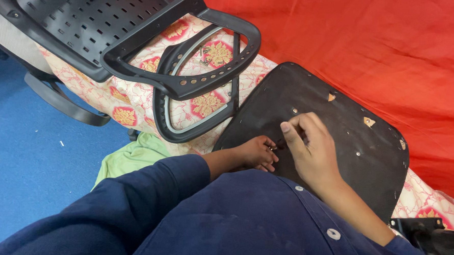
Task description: The person uses a screwdriver to remove screws from the underside of a black chair seat. They loosen and extract several screws, placing them on the seat surface while the chair frame and other parts remain nearby.
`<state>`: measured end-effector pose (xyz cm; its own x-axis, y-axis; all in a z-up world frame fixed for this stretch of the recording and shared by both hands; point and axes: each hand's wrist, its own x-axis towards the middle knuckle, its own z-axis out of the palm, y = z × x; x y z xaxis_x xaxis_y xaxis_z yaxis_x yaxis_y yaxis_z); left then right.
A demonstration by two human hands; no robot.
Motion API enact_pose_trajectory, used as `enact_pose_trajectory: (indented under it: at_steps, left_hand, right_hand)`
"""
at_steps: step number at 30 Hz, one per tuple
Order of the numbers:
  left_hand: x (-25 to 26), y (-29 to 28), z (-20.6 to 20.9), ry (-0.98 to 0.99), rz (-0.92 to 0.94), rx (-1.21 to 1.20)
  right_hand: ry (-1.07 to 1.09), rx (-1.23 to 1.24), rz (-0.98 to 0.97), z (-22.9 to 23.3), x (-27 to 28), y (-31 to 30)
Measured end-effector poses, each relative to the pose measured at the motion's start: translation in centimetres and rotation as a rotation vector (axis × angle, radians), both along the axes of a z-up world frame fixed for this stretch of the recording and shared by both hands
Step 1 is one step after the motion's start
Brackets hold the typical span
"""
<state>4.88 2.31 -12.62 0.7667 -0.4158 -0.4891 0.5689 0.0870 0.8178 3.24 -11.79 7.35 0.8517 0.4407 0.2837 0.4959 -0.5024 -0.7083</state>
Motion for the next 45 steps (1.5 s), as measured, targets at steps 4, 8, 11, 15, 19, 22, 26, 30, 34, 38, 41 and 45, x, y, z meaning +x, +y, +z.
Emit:
enact_pose_trajectory:
  at_steps: [4,8,11,15,19,22,26,30,34,38,41,45]
  left_hand:
    - [-0.3,0.2,-0.1,-0.028,0.003,0.031]
    - [0.1,0.0,-0.7,-0.011,-0.001,0.033]
    - [0.3,-0.3,-1.3,0.016,0.014,-0.005]
    - [0.3,-0.2,-1.6,0.002,0.019,0.022]
    - [0.3,0.5,-1.4,-0.011,-0.019,-0.016]
    - [-0.1,0.7,-1.5,-0.069,-0.035,-0.029]
    - [-0.2,1.1,-1.4,-0.055,-0.051,-0.023]
    - [-0.1,1.0,-0.7,-0.038,-0.045,0.063]
    - [0.3,1.2,0.2,0.020,-0.047,0.077]
    - [0.4,1.5,0.5,0.053,-0.039,0.089]
    - [0.2,1.5,0.0,0.039,-0.029,0.047]
    - [0.3,1.5,-0.8,0.029,-0.031,-0.005]
  right_hand:
    - [0.100,-0.386,-0.214,2.6,0.0,0.4]
    - [0.015,-0.281,-0.172,3.4,-0.3,0.8]
    - [-0.068,-0.220,-0.125,3.1,-0.4,0.9]
    - [-0.064,-0.281,-0.150,2.8,-0.7,0.6]
    - [-0.162,-0.376,-0.142,3.4,-0.9,0.4]
    - [0.023,-0.546,-0.247,4.1,-0.6,0.4]
    - [0.113,-0.622,-0.279,4.5,-0.3,0.3]
    - [-0.117,-0.509,-0.146,4.2,-0.6,0.2]
    - [-0.077,-0.475,-0.143,3.8,-1.0,0.0]
    - [-0.004,-0.527,-0.153,3.8,-0.9,0.1]
    - [-0.056,-0.460,-0.126,3.7,-1.1,0.2]
    - [-0.101,-0.410,-0.095,3.7,-1.3,0.2]
